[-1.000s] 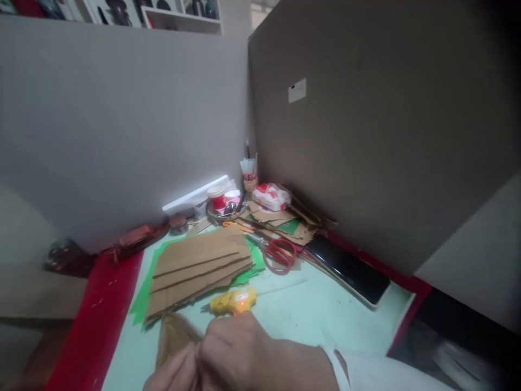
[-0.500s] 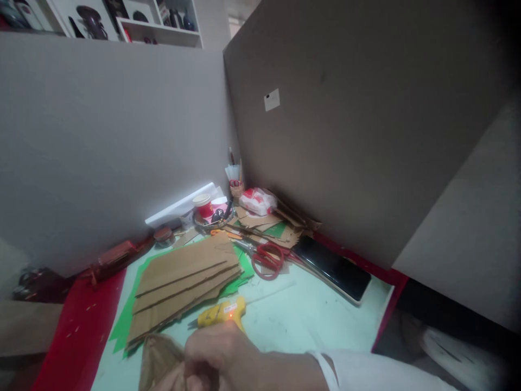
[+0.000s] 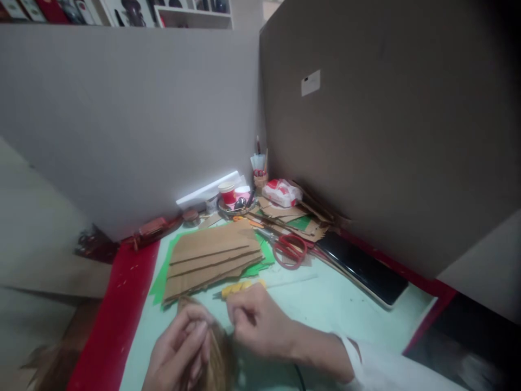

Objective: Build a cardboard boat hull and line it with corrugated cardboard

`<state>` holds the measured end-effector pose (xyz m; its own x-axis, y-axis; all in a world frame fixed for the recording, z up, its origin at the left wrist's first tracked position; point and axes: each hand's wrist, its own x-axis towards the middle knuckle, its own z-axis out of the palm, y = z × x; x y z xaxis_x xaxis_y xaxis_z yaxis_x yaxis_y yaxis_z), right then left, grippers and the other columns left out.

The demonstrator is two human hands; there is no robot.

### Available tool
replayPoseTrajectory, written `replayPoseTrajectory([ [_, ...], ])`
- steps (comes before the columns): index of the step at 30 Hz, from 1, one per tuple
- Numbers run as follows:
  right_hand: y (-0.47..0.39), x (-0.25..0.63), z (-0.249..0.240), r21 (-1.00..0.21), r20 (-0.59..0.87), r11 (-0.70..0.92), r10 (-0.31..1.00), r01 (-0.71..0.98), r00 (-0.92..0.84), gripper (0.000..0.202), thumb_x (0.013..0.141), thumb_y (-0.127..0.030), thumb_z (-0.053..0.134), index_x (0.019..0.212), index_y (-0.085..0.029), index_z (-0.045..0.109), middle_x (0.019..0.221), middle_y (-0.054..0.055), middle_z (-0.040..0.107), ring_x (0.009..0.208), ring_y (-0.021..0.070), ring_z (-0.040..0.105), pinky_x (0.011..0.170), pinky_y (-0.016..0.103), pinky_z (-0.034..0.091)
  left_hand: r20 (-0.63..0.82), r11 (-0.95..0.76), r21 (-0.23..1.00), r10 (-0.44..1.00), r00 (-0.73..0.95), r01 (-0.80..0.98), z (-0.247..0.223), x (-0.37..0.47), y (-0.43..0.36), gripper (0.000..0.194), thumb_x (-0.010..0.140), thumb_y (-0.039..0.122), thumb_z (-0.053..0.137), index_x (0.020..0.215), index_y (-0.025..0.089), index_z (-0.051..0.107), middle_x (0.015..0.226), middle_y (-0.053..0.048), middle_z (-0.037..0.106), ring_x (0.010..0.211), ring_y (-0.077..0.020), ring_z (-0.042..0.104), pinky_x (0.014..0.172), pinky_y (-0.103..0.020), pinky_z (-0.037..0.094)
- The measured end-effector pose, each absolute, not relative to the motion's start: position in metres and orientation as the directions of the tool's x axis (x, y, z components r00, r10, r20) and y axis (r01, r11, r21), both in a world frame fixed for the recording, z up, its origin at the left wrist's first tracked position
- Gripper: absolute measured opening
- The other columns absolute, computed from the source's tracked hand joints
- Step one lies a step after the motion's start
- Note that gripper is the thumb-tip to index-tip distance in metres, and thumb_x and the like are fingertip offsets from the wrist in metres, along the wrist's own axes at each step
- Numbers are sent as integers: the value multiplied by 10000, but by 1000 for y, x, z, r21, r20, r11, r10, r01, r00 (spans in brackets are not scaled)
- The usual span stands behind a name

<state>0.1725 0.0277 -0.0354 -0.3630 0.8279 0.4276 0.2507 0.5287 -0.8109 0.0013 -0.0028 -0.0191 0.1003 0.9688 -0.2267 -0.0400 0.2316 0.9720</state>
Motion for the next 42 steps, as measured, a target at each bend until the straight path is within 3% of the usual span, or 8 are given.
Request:
replayPoseTrajectory([
  [4, 34, 184, -34, -835, 381, 480, 857, 269, -346, 230, 977, -357, 593, 917, -140, 636, 792, -22, 636, 616, 110, 604, 581, 261, 523, -69, 62, 984, 997, 39, 168, -18, -18, 5, 308, 895, 510, 559, 820, 213, 535, 516, 80, 425, 452, -83, 296, 435, -206, 195],
  [8, 37, 194, -22, -856, 347, 448, 868, 259, -354, 365, 1027, -304, 452, 695, -177, 531, 617, -48, 526, 557, 109, 507, 541, 239, 407, 40, -9, 939, 996, -84, 344, -20, -39, 8, 366, 932, 503, 470, 698, 222, 461, 552, 77, 346, 512, -114, 307, 489, -243, 225],
  [12, 33, 198, -11, -850, 339, 472, 830, 233, -443, 297, 994, -275, 448, 727, -195, 551, 651, -16, 573, 594, 126, 527, 572, 245, 390, 44, 10, 831, 996, -83, 557, -24, -50, 11, 375, 921, 480, 482, 647, 232, 423, 607, 49, 423, 590, -153, 398, 567, -282, 271],
  [21, 35, 195, -13, -842, 275, 464, 809, 275, -520, 203, 968, -258, 433, 869, -196, 599, 947, 66, 690, 877, 195, 637, 768, 297, 457, -82, 65, 650, 997, -16, 757, -41, -52, 15, 394, 753, 387, 716, 1065, 221, 543, 700, 50, 526, 652, -221, 527, 601, -312, 327],
  [26, 32, 187, -19, -818, 133, 374, 862, 437, -489, 278, 1016, -360, 401, 970, -188, 615, 836, 61, 689, 780, 228, 634, 704, 329, 426, 30, -32, 652, 999, 16, 757, -50, -45, 15, 212, 759, 261, 673, 671, 225, 484, 727, 20, 471, 719, -215, 477, 659, -327, 321],
  [32, 17, 175, -28, -797, 62, 340, 868, 499, -493, 338, 941, -363, 538, 1227, -190, 490, 906, 68, 687, 764, 242, 642, 670, 323, 446, 146, -80, 811, 987, -68, 580, -49, -21, 4, 173, 861, 259, 529, 725, 244, 423, 715, 44, 454, 623, -157, 470, 564, -270, 375],
  [37, 14, 165, -33, -803, 105, 352, 878, 480, -467, 101, 946, -291, 437, 960, -207, 492, 848, 67, 650, 761, 231, 611, 673, 316, 431, 229, -120, 896, 950, -213, 428, -45, -4, -6, 125, 903, 349, 523, 903, 233, 477, 847, 12, 549, 802, -158, 590, 713, -249, 492],
  [42, 11, 160, -35, -798, 183, 384, 889, 464, -421, 135, 937, -278, 378, 806, -246, 367, 768, 35, 566, 674, 205, 509, 642, 316, 376, 113, -35, 914, 979, -170, 404, -39, 3, -12, 275, 869, 429, 602, 924, 161, 632, 790, -48, 682, 730, -193, 638, 660, -272, 510],
])
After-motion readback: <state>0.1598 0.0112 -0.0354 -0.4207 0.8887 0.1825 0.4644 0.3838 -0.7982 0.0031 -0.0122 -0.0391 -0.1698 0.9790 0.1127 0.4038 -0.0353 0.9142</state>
